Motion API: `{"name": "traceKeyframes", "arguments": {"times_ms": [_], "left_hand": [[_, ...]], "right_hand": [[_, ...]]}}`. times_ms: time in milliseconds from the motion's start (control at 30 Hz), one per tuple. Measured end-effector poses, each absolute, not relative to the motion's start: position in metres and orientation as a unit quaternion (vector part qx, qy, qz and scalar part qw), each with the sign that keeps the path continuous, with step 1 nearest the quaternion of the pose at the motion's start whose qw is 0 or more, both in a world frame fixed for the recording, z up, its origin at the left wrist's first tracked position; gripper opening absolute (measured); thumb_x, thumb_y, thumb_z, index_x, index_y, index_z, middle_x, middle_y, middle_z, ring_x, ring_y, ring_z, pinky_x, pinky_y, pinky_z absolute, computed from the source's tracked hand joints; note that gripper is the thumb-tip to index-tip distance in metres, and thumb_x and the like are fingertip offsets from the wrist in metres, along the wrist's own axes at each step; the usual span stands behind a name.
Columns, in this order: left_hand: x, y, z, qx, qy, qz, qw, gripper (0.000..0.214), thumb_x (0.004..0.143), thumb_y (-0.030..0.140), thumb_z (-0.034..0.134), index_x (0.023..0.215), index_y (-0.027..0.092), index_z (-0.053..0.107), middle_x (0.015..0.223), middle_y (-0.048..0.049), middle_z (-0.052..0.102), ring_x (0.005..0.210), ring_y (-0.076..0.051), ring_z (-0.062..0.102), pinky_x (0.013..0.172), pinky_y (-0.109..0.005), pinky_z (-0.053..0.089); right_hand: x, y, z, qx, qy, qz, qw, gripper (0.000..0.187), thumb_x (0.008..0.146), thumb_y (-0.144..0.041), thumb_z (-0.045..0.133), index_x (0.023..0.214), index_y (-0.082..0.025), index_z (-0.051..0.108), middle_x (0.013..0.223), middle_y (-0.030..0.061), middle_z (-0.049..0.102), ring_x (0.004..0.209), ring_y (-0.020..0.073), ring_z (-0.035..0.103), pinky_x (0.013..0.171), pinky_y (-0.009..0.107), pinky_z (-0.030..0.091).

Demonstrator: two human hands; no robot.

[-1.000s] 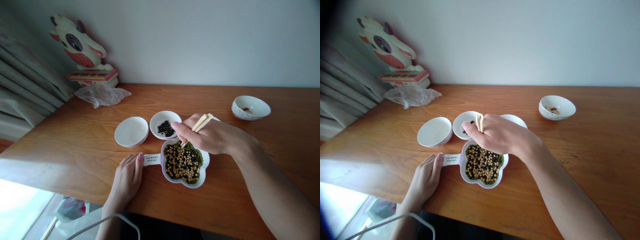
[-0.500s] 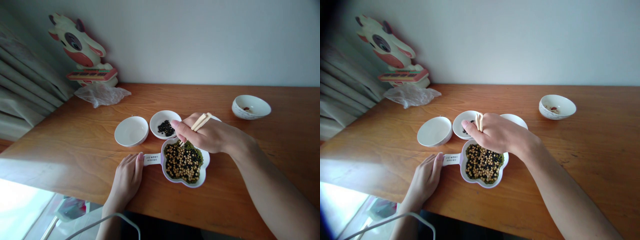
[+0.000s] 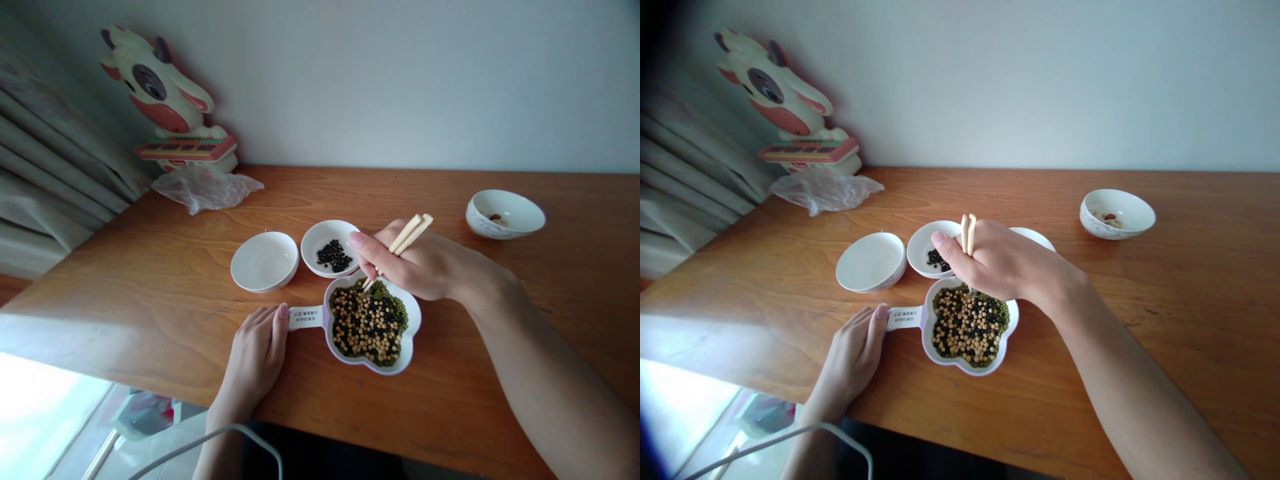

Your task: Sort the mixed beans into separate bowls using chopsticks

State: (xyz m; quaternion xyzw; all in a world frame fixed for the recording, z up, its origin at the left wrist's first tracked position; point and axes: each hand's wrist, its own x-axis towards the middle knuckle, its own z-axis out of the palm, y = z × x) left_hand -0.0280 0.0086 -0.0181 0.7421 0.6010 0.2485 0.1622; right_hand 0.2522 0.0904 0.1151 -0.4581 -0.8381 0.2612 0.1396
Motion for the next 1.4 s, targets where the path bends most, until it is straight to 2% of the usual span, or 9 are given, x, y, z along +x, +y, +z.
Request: {"name": "traceKeyframes", "arguments": {"times_ms": [233, 500, 800, 967, 1167, 1400], "left_hand": [[-0.029, 0.0083, -0.0187, 0.741, 0.602, 0.249, 0.161, 0.042, 0.111, 0.036, 0.035, 0.074, 0.022, 0.053, 0.078, -0.0043, 0.067, 0.072, -0.02, 0.06, 0.073, -0.033, 0.045], [-0.0276, 0.0076, -0.0177, 0.742, 0.6, 0.251, 0.159, 0.042, 0.11, 0.035, 0.036, 0.073, 0.023, 0.052, 0.077, -0.0037, 0.067, 0.071, -0.019, 0.058, 0.072, -0.032, 0.044], [-0.029, 0.0084, -0.019, 0.74, 0.604, 0.244, 0.169, 0.042, 0.11, 0.035, 0.035, 0.073, 0.023, 0.05, 0.076, -0.0034, 0.065, 0.071, -0.02, 0.057, 0.073, -0.033, 0.043], [-0.028, 0.0078, -0.0182, 0.74, 0.601, 0.251, 0.168, 0.042, 0.11, 0.034, 0.036, 0.073, 0.023, 0.05, 0.076, -0.0034, 0.065, 0.07, -0.02, 0.056, 0.072, -0.033, 0.043], [-0.0279, 0.0078, -0.0177, 0.739, 0.599, 0.254, 0.176, 0.042, 0.111, 0.035, 0.035, 0.074, 0.022, 0.051, 0.077, -0.003, 0.065, 0.071, -0.019, 0.056, 0.074, -0.033, 0.043], [-0.027, 0.0083, -0.0169, 0.738, 0.599, 0.255, 0.179, 0.043, 0.112, 0.036, 0.034, 0.074, 0.022, 0.05, 0.077, -0.0028, 0.065, 0.071, -0.019, 0.056, 0.075, -0.033, 0.043]], "right_hand": [[0.2515, 0.0877, 0.1179, -0.45, -0.837, 0.287, 0.119, 0.071, 0.107, -0.065, 0.021, 0.066, -0.017, 0.055, 0.06, 0.0001, 0.055, 0.052, 0.0107, 0.042, 0.056, 0.033, 0.025], [0.2508, 0.0878, 0.1152, -0.438, -0.846, 0.277, 0.128, 0.066, 0.108, -0.062, 0.025, 0.064, -0.018, 0.05, 0.055, -0.0025, 0.049, 0.05, 0.0099, 0.038, 0.057, 0.033, 0.025], [0.2497, 0.0887, 0.1165, -0.451, -0.841, 0.266, 0.14, 0.065, 0.108, -0.06, 0.03, 0.065, -0.018, 0.054, 0.056, -0.0017, 0.052, 0.053, 0.0108, 0.044, 0.061, 0.032, 0.029], [0.2498, 0.0883, 0.118, -0.44, -0.851, 0.254, 0.134, 0.069, 0.109, -0.059, 0.026, 0.064, -0.017, 0.058, 0.054, -0.0011, 0.052, 0.049, 0.0099, 0.041, 0.06, 0.032, 0.028], [0.2512, 0.0891, 0.1181, -0.451, -0.847, 0.252, 0.123, 0.064, 0.109, -0.054, 0.032, 0.063, -0.017, 0.057, 0.056, -0.0002, 0.056, 0.051, 0.0101, 0.045, 0.06, 0.032, 0.029], [0.2509, 0.091, 0.1154, -0.464, -0.842, 0.245, 0.127, 0.061, 0.108, -0.056, 0.032, 0.066, -0.018, 0.054, 0.059, -0.0003, 0.056, 0.054, 0.012, 0.048, 0.063, 0.033, 0.031]]}}
